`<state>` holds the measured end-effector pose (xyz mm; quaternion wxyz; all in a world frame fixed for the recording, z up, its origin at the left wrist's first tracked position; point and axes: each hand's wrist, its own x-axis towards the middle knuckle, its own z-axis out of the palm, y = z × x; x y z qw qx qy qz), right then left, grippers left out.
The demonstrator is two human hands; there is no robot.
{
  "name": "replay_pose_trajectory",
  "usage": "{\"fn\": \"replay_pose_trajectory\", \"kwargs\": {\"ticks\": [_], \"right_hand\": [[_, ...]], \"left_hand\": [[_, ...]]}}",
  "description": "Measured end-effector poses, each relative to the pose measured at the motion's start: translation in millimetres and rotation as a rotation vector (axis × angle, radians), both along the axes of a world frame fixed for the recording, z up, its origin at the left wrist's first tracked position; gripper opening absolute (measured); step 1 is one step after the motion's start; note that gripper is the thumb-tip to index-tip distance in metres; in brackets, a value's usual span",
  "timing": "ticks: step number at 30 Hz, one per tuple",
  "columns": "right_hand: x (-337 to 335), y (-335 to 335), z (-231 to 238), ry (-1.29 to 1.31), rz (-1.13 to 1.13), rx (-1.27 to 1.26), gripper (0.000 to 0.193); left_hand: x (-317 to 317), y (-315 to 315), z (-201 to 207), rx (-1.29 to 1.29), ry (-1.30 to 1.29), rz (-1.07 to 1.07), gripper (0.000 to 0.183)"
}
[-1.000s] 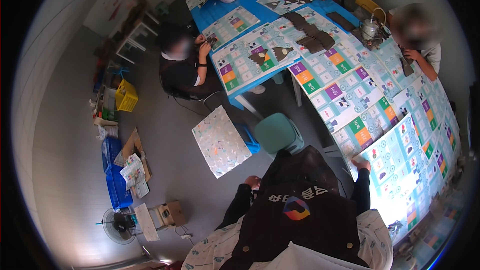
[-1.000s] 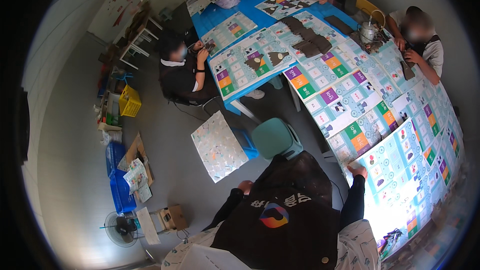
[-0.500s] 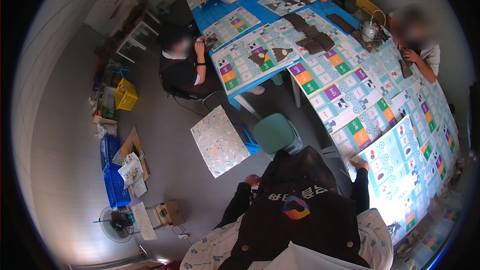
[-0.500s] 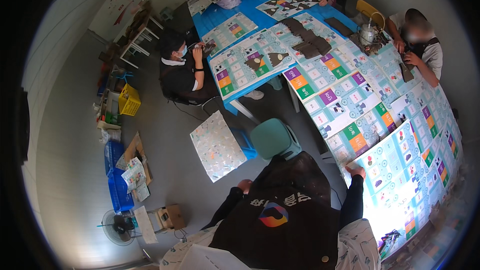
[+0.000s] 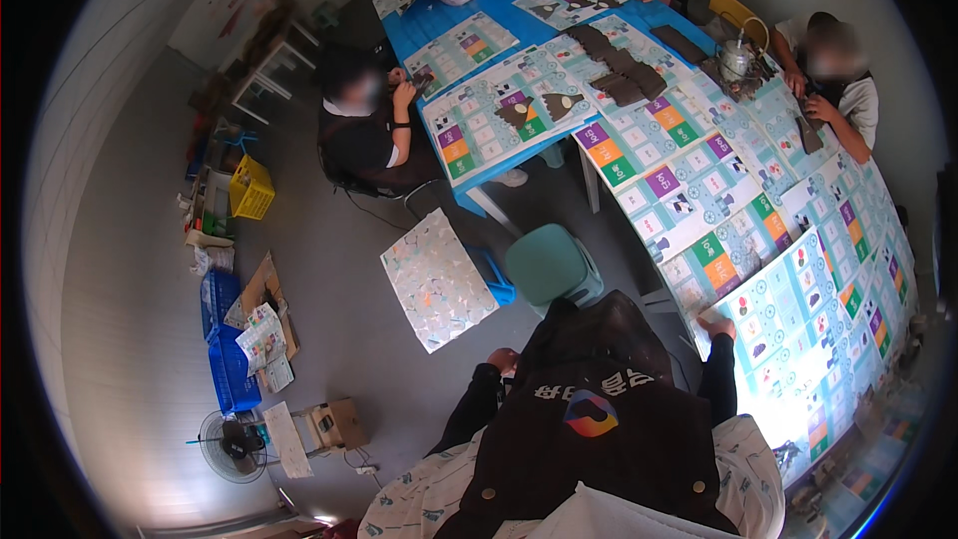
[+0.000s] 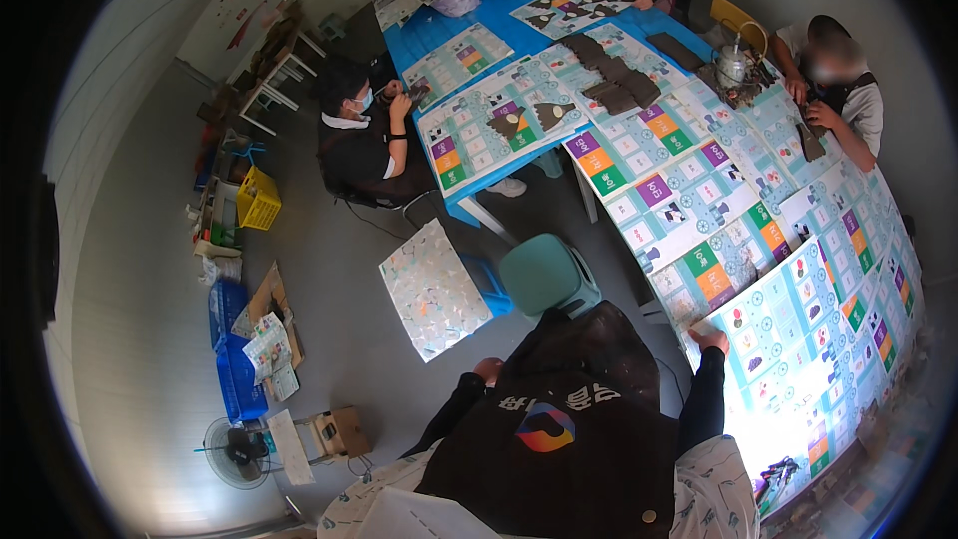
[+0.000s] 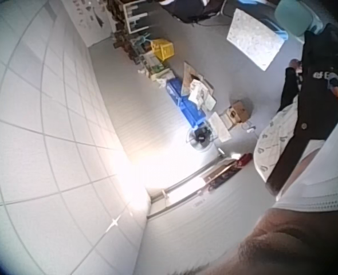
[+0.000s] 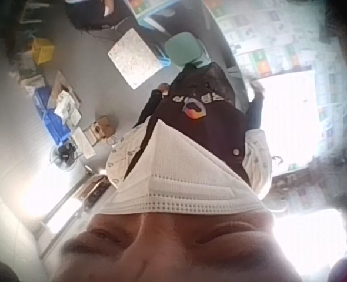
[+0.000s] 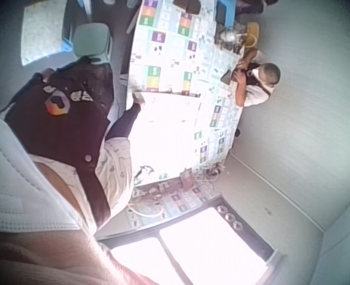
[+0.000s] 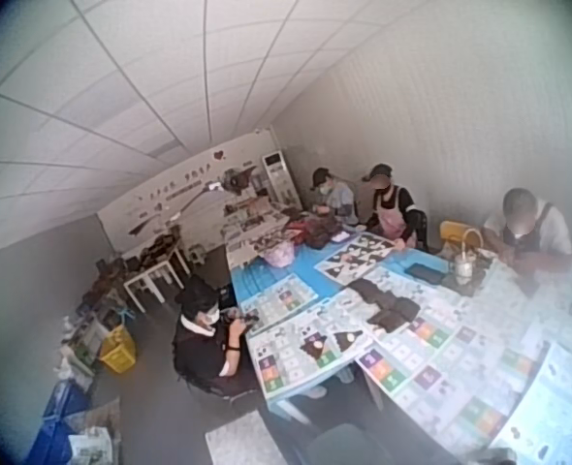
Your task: Checking and gesturing at materials laid out on a table in a workshop.
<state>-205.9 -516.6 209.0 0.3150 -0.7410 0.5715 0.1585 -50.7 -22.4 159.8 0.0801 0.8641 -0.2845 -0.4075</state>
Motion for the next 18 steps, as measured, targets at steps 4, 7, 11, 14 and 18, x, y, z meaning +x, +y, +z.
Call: {"fn": "replay_pose_trajectory", "kwargs": {"ticks": [4, 7, 11, 14, 18], "right_hand": [[-1.3, -1.3, -6.6, 0.024, 0.009, -0.034, 0.067], [-6.6, -7.9, -25.3, 0.034, 0.013, -0.040, 0.067], [-2.8, -5.8, -18.6, 0.032, 0.019, -0.024, 0.067], [0.2, -3.4, -8.5, 0.055, 0.023, -0.034, 0.067], [-2.2, -3.0, -8.0, 0.018, 0.012, -0.030, 0.067]], "left_hand": [[-1.7, 1.4, -4.3, -0.024, 0.012, 0.016, 0.018], [-3.4, 3.8, -9.9, -0.055, -0.031, 0.021, 0.016], [-4.9, 7.5, -17.7, -0.067, -0.055, 0.007, 0.015], [-5.4, 5.6, -17.7, -0.024, -0.011, 0.036, 0.016], [-7.4, 3.2, -12.6, -0.022, -0.038, 0.036, 0.017]]}}
